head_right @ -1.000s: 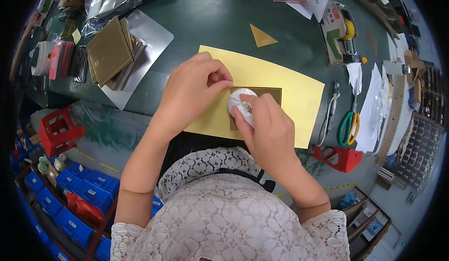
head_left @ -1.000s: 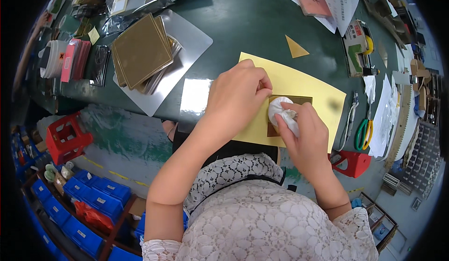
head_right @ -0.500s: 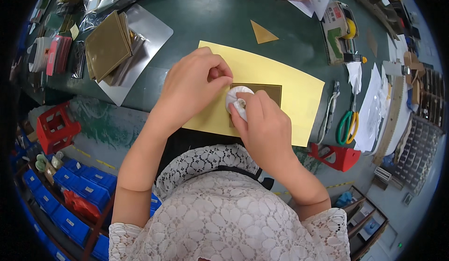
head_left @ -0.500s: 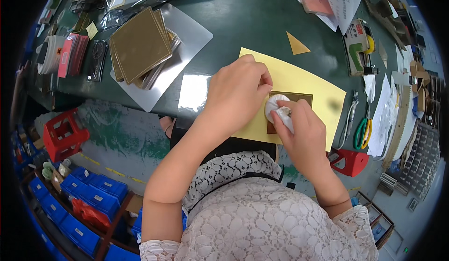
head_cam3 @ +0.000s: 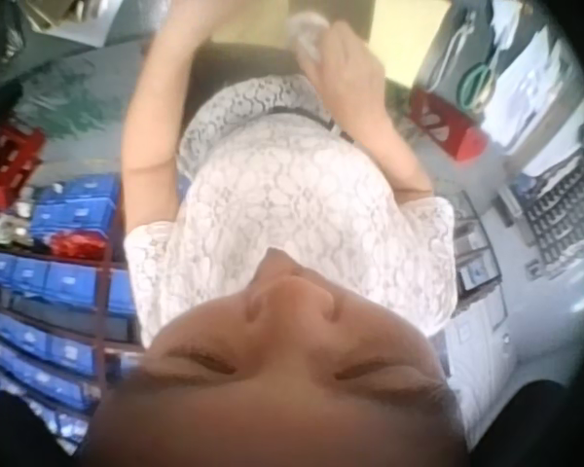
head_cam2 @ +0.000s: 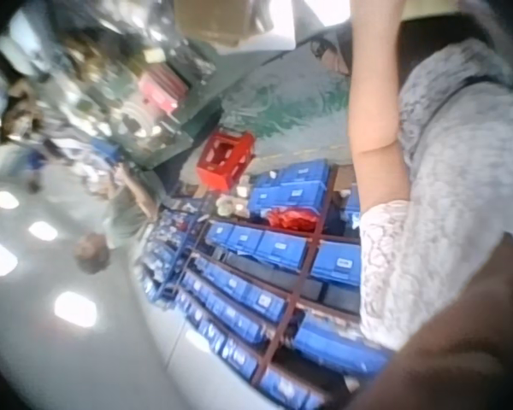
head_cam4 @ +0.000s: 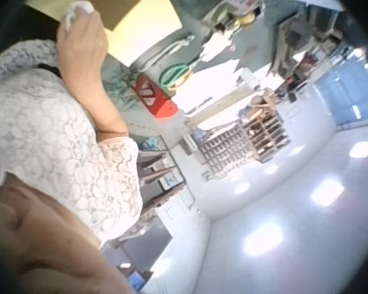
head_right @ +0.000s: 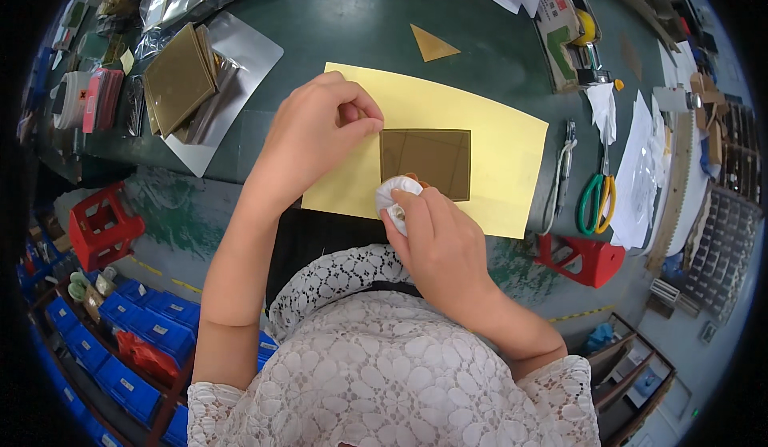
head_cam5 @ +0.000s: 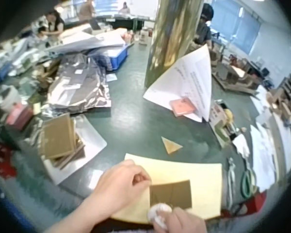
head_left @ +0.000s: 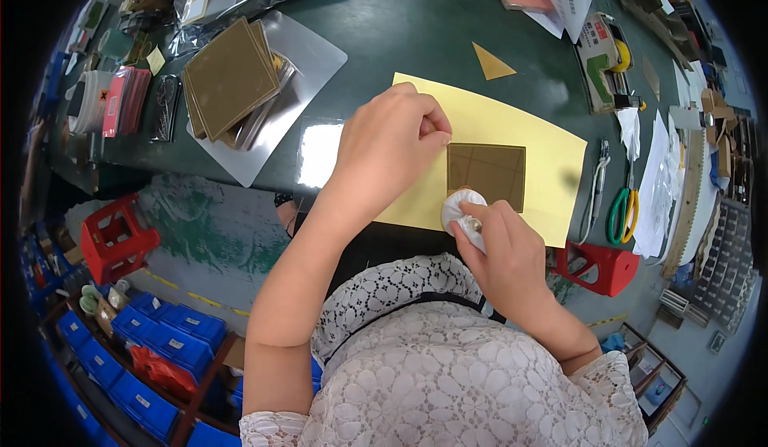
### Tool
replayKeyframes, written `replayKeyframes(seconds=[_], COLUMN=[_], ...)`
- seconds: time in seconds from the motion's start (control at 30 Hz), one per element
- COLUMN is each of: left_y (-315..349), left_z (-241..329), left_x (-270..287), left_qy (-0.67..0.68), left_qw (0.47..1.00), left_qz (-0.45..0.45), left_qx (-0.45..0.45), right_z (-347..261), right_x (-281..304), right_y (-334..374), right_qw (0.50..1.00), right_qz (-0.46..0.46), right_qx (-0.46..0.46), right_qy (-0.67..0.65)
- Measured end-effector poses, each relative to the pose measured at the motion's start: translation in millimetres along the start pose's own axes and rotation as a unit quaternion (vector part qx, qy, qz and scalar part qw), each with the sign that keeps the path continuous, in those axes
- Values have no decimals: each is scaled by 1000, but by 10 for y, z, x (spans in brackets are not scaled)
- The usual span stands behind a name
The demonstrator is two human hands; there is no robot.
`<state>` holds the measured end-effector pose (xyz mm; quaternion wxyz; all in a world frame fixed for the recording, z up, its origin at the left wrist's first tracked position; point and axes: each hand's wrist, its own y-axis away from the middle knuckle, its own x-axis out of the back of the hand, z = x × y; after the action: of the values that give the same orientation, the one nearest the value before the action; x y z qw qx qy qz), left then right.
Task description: The person wipes a small square mirror with a white cloth, then handles a roll of gold reflective film and a small gold triangle. The person continues wiping the mirror surface and edges, then places the mirror on a yellow backing sheet.
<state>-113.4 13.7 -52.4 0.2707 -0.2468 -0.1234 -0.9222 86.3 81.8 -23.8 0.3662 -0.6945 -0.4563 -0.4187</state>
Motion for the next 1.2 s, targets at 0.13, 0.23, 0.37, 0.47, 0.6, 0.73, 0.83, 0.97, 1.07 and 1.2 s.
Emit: replayKeyframes(seconds=[0.13,0.23,0.37,0.47,0.6,0.73,0.83,0.97,1.07,1.2], left_y=[-12,-19,-31,11,239,626,832,912,902,853], left_z=[21,4,67,91,110,113,169,217,222,239], left_x=[17,6,31,74,76,107,40,-35,-54,-86], left_qy=[-17,-15,-27,-6,49,-27,-74,-119,-128,-121], left_qw=[1000,1000,1000,1000,998,997,995,993,992,993], left_qz=[-7,-1,-14,-14,29,32,25,-10,-17,-15], left_qx=[-1,-12,-3,15,-26,-59,-63,-14,4,-11], right_z=[-14,-11,61,236,627,1022,1189,1239,1200,1209], right_x=[8,25,139,389,397,226,61,-71,-38,16], right_y=[102,171,302,371,306,195,207,399,402,438], right_qw=[1000,1000,997,982,924,753,740,769,779,802], right_qz=[-1,-2,-32,-59,183,275,280,295,292,267], right_qx=[7,15,31,-26,-168,-303,-305,-274,-269,-250], right_qy=[4,-6,-62,-176,-289,-515,-531,-496,-486,-472])
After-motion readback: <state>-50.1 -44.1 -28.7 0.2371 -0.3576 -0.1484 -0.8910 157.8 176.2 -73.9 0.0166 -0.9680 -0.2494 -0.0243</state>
